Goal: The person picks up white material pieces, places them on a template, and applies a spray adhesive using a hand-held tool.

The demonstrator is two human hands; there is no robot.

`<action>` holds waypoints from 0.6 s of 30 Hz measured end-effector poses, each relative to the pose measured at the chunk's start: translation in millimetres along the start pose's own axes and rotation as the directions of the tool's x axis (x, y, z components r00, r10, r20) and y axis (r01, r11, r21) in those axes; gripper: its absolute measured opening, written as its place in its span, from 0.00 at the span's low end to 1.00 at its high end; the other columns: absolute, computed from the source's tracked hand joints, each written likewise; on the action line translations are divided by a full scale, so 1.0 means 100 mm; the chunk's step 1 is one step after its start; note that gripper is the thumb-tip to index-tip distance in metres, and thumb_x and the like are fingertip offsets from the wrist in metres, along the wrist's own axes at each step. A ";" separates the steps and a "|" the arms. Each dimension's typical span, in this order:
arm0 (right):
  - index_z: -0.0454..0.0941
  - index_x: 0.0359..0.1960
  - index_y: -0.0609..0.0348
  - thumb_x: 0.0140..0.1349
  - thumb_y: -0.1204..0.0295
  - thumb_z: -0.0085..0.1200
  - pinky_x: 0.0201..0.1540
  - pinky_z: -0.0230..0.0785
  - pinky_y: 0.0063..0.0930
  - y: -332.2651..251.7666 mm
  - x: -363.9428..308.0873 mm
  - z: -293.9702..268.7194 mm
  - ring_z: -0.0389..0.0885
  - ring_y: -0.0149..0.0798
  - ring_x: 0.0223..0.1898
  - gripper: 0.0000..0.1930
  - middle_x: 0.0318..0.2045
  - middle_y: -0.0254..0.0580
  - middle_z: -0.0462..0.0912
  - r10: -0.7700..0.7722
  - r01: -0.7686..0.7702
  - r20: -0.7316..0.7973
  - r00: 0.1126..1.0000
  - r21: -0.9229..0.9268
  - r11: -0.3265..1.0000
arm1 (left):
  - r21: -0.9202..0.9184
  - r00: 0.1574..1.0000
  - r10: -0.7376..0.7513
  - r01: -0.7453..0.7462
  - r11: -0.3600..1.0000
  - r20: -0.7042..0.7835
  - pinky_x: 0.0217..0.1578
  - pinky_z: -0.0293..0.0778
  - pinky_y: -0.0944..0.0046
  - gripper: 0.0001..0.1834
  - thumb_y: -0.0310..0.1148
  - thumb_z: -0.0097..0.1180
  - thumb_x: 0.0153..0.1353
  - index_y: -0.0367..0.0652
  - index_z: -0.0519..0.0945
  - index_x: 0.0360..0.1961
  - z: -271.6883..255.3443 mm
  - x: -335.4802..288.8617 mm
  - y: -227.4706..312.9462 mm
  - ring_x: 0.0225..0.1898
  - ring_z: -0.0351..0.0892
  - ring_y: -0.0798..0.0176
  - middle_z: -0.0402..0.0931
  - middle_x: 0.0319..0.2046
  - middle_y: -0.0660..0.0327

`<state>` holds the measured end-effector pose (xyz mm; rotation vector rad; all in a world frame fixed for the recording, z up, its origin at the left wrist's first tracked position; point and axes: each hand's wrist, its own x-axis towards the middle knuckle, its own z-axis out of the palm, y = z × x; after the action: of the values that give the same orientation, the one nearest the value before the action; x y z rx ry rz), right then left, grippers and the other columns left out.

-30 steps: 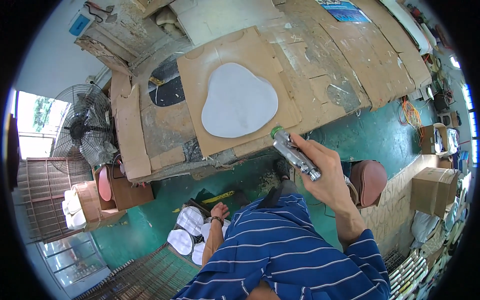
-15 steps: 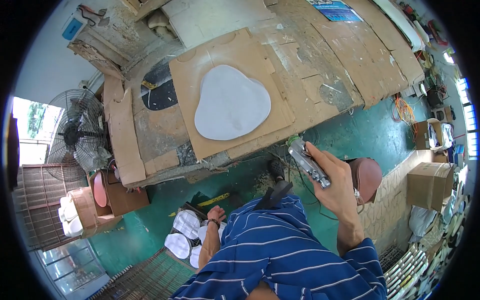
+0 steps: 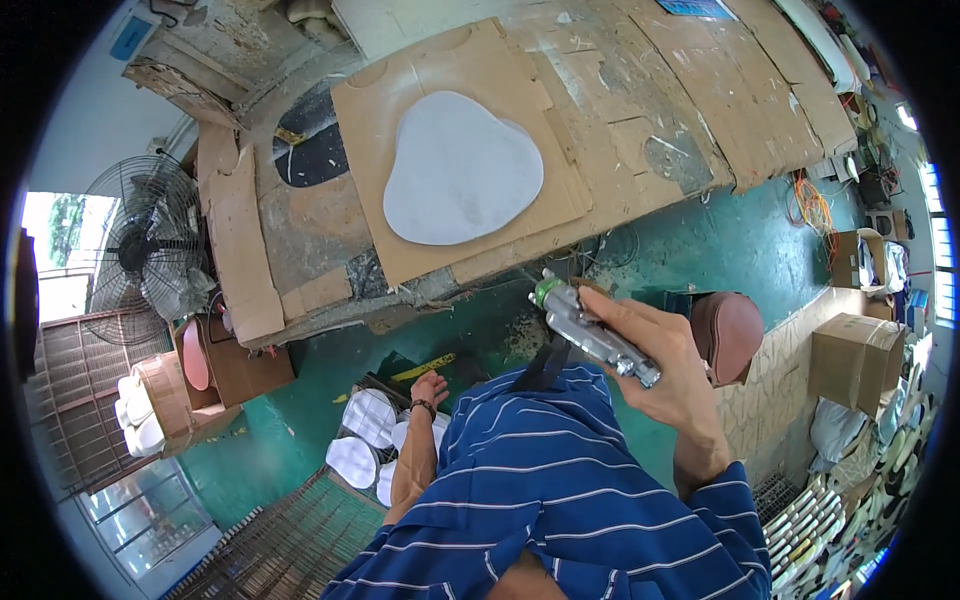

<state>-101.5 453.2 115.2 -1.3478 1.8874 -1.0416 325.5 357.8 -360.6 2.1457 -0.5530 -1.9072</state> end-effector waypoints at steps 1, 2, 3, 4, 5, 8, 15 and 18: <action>0.75 0.62 0.62 0.46 0.87 0.61 0.40 0.73 0.30 0.01 -0.03 0.01 0.83 0.50 0.36 0.35 0.39 0.54 0.83 0.008 -0.008 0.004 1.000 0.000 1.000 | 0.014 1.000 -0.019 0.020 1.000 -0.019 0.36 0.81 0.53 0.19 0.29 0.60 0.60 0.45 0.79 0.54 -0.01 -0.03 -0.03 0.35 0.83 0.62 0.83 0.36 0.60; 0.75 0.62 0.62 0.45 0.88 0.61 0.40 0.74 0.31 0.01 -0.05 0.01 0.83 0.51 0.36 0.35 0.39 0.54 0.83 0.003 -0.002 0.031 1.000 -0.007 1.000 | 0.016 1.000 -0.024 0.024 1.000 -0.020 0.36 0.81 0.53 0.19 0.29 0.60 0.60 0.45 0.79 0.54 -0.03 -0.03 -0.06 0.35 0.83 0.62 0.83 0.36 0.60; 0.75 0.62 0.62 0.44 0.88 0.61 0.40 0.74 0.32 0.02 -0.07 0.01 0.83 0.52 0.37 0.36 0.40 0.54 0.83 -0.003 0.004 0.057 0.998 -0.013 1.000 | 0.024 0.999 -0.040 0.040 0.999 -0.025 0.35 0.81 0.53 0.19 0.29 0.59 0.61 0.45 0.79 0.54 -0.06 -0.03 -0.08 0.35 0.83 0.62 0.83 0.36 0.60; 0.75 0.62 0.62 0.44 0.88 0.61 0.40 0.74 0.32 0.02 -0.08 -0.01 0.83 0.52 0.37 0.36 0.40 0.54 0.83 -0.001 0.002 0.059 0.998 -0.013 1.000 | 0.033 0.998 -0.054 0.055 0.998 -0.029 0.35 0.81 0.53 0.19 0.28 0.59 0.61 0.45 0.79 0.54 -0.09 -0.03 -0.11 0.35 0.83 0.62 0.83 0.36 0.60; 0.76 0.61 0.63 0.45 0.87 0.61 0.41 0.74 0.33 0.00 -0.10 -0.04 0.83 0.53 0.37 0.34 0.40 0.55 0.83 0.026 -0.023 0.073 0.997 -0.050 0.999 | 0.036 0.998 -0.057 0.058 0.998 -0.027 0.35 0.81 0.53 0.19 0.28 0.59 0.61 0.45 0.79 0.54 -0.09 -0.03 -0.14 0.35 0.83 0.62 0.83 0.36 0.60; 0.76 0.60 0.63 0.48 0.86 0.62 0.42 0.74 0.33 0.04 -0.20 -0.10 0.84 0.53 0.39 0.32 0.41 0.55 0.83 0.083 -0.080 0.027 0.996 -0.091 0.993 | 0.053 0.997 -0.061 0.063 0.997 -0.049 0.35 0.81 0.54 0.18 0.28 0.59 0.61 0.45 0.79 0.53 -0.12 -0.02 -0.21 0.34 0.83 0.62 0.83 0.36 0.60; 0.76 0.60 0.65 0.51 0.85 0.62 0.41 0.74 0.33 0.09 -0.22 -0.11 0.84 0.53 0.38 0.30 0.41 0.55 0.83 0.050 -0.076 -0.189 0.981 -0.131 0.988 | 0.076 0.998 -0.056 0.058 0.995 -0.027 0.34 0.82 0.53 0.17 0.30 0.57 0.63 0.46 0.79 0.54 -0.08 -0.02 -0.14 0.34 0.84 0.61 0.83 0.36 0.60; 0.75 0.61 0.64 0.49 0.87 0.61 0.39 0.73 0.32 0.02 -0.18 -0.09 0.83 0.54 0.36 0.32 0.38 0.54 0.82 0.029 -0.041 -0.178 0.984 -0.067 0.997 | 0.094 0.998 -0.059 0.062 0.994 -0.032 0.33 0.82 0.54 0.17 0.32 0.58 0.64 0.46 0.79 0.54 -0.03 -0.03 -0.06 0.35 0.84 0.61 0.83 0.37 0.60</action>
<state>-104.8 473.3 118.5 -1.2926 2.0880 -1.1190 329.2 364.1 -359.4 2.2699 -0.5906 -1.9139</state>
